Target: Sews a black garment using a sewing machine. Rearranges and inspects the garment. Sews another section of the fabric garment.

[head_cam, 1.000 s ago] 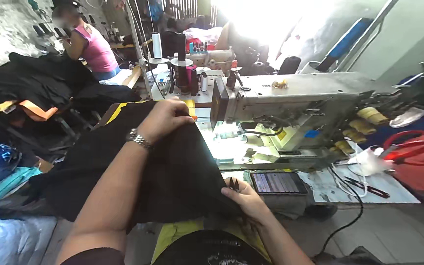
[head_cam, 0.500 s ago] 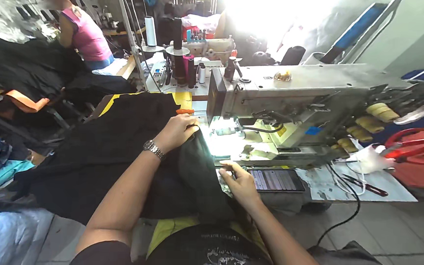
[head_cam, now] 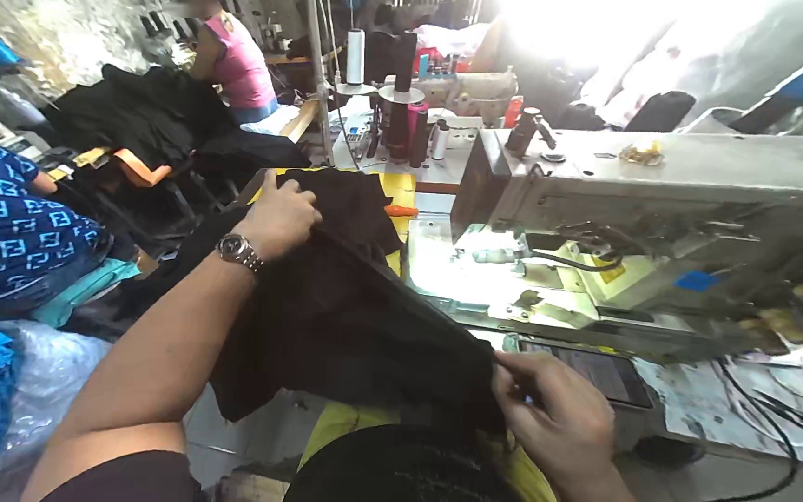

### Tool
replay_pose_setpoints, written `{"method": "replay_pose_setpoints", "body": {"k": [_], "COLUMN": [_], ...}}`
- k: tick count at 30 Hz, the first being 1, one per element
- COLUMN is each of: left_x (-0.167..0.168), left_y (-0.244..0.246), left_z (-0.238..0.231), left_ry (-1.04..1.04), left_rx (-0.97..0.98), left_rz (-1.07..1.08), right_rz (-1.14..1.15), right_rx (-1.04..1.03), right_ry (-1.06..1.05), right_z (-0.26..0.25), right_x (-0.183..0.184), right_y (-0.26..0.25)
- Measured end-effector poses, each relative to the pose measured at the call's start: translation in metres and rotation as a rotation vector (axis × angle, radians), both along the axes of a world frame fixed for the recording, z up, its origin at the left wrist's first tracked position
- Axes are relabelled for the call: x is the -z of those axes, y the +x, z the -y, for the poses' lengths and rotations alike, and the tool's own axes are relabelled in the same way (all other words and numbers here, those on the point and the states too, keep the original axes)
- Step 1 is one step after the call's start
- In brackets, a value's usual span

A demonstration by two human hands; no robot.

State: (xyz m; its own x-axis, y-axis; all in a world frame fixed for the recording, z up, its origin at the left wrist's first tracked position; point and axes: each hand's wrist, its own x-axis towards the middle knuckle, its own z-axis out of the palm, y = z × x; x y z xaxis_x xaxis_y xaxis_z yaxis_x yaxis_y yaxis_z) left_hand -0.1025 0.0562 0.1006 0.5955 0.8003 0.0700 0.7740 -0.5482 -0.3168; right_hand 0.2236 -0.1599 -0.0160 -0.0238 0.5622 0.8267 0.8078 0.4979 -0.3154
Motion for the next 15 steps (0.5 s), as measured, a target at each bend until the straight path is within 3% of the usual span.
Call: {"method": "replay_pose_setpoints", "body": {"k": [3,7,10,13,15], "left_x": [0.006,0.019,0.025,0.038,0.053], "left_y": [-0.006,-0.001,0.023,0.06,0.084], "left_z": [-0.014,-0.03,-0.029,-0.039,-0.05], "left_ry": [0.094,-0.38,-0.635,-0.659,-0.561], "left_rx": [0.053,0.164,0.13,0.149,0.166], "left_rz": [0.202,0.84,1.188,1.295,1.192], "right_rz": [-0.114,-0.491,-0.7,-0.858,-0.877], "right_rx": [-0.007,-0.102,-0.308,-0.55,-0.667], "right_ry": [-0.169,-0.514,-0.684,-0.909,-1.013], "right_z": [-0.016,-0.033,-0.032,-0.026,-0.023], "right_x": [0.018,0.039,0.048,0.055,0.065], "right_y": [0.003,0.027,0.039,0.047,0.05]}}
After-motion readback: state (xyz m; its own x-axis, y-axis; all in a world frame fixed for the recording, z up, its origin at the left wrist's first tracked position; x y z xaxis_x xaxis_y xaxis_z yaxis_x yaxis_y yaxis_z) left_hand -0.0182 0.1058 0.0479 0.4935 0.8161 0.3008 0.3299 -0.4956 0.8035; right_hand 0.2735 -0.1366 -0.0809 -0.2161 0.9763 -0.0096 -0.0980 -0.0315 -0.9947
